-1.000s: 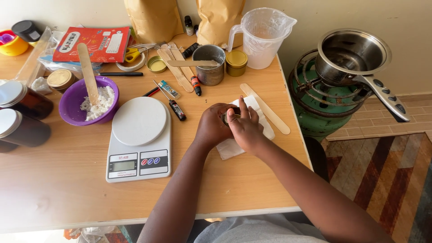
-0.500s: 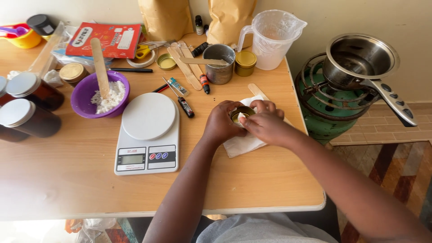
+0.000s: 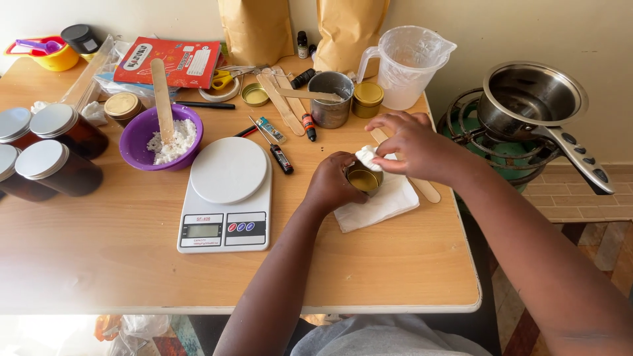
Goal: Stirring melted wax in a pot on a portable stove and cleaning metal candle tins with a cloth.
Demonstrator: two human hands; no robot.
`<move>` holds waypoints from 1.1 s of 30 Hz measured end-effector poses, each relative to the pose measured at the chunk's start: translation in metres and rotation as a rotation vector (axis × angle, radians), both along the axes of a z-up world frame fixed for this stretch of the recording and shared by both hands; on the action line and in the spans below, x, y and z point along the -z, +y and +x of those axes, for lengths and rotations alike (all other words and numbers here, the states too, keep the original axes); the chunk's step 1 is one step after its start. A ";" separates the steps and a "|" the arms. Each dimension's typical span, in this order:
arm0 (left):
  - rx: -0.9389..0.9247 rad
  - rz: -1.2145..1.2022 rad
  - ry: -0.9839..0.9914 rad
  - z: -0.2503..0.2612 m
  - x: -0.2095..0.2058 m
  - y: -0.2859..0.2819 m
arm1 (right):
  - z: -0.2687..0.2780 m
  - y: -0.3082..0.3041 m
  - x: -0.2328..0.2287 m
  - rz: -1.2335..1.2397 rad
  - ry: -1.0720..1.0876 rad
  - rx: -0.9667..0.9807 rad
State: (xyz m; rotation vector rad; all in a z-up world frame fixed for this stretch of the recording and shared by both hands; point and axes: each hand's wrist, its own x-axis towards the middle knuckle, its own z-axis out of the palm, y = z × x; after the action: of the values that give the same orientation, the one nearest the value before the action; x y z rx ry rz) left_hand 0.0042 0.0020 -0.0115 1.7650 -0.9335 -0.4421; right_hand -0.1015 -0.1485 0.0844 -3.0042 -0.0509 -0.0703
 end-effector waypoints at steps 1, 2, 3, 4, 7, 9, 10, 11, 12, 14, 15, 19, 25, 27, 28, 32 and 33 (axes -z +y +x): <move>0.003 0.002 -0.005 -0.001 -0.003 0.002 | -0.001 -0.005 -0.001 0.029 -0.046 -0.034; 0.003 0.001 -0.002 0.000 -0.001 0.001 | 0.000 -0.005 -0.001 0.027 -0.044 -0.035; -0.001 0.003 0.005 0.001 0.001 0.000 | 0.000 -0.004 0.000 0.017 -0.045 -0.066; -0.002 0.005 0.010 0.003 0.003 -0.001 | 0.000 -0.005 0.000 0.007 -0.047 -0.096; 0.013 0.001 -0.021 0.003 0.006 -0.004 | 0.000 0.000 0.009 0.023 0.048 -0.154; -0.001 0.008 -0.013 0.002 0.005 -0.004 | -0.002 -0.008 0.033 -0.024 0.038 -0.175; -0.016 0.014 -0.008 0.002 0.005 -0.003 | -0.003 -0.011 0.045 -0.071 0.027 -0.196; -0.019 0.015 -0.008 0.002 0.008 -0.003 | -0.004 -0.009 0.049 -0.070 0.026 -0.199; -0.026 0.009 -0.014 0.003 0.010 -0.004 | -0.006 -0.007 0.053 -0.008 0.054 -0.105; -0.034 0.003 -0.023 0.003 0.013 -0.005 | -0.010 0.002 0.056 0.052 0.079 -0.010; -0.030 0.012 -0.024 0.004 0.013 -0.006 | -0.013 0.010 0.055 0.192 0.029 0.098; 0.027 0.008 -0.043 0.003 0.009 -0.004 | -0.016 0.026 0.072 0.915 -0.101 0.528; 0.102 0.033 -0.147 -0.002 -0.016 0.009 | -0.018 -0.004 0.105 1.907 -0.558 0.727; 0.117 -0.009 -0.253 -0.004 -0.016 0.008 | -0.024 -0.010 0.115 1.994 -0.647 0.720; 0.134 -0.056 -0.365 -0.004 -0.017 0.006 | -0.027 -0.014 0.119 2.077 -0.745 0.708; 0.166 -0.076 -0.370 -0.004 -0.018 0.005 | -0.031 -0.019 0.123 2.175 -0.809 0.691; 0.160 -0.077 -0.356 -0.005 -0.019 0.006 | -0.032 -0.021 0.126 2.177 -0.796 0.690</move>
State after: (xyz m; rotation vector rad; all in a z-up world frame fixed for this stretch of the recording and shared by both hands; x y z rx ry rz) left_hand -0.0010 0.0077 0.0073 1.7356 -1.3313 -0.1900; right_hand -0.1338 -0.1691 -0.0420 -0.6161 0.5450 -0.7319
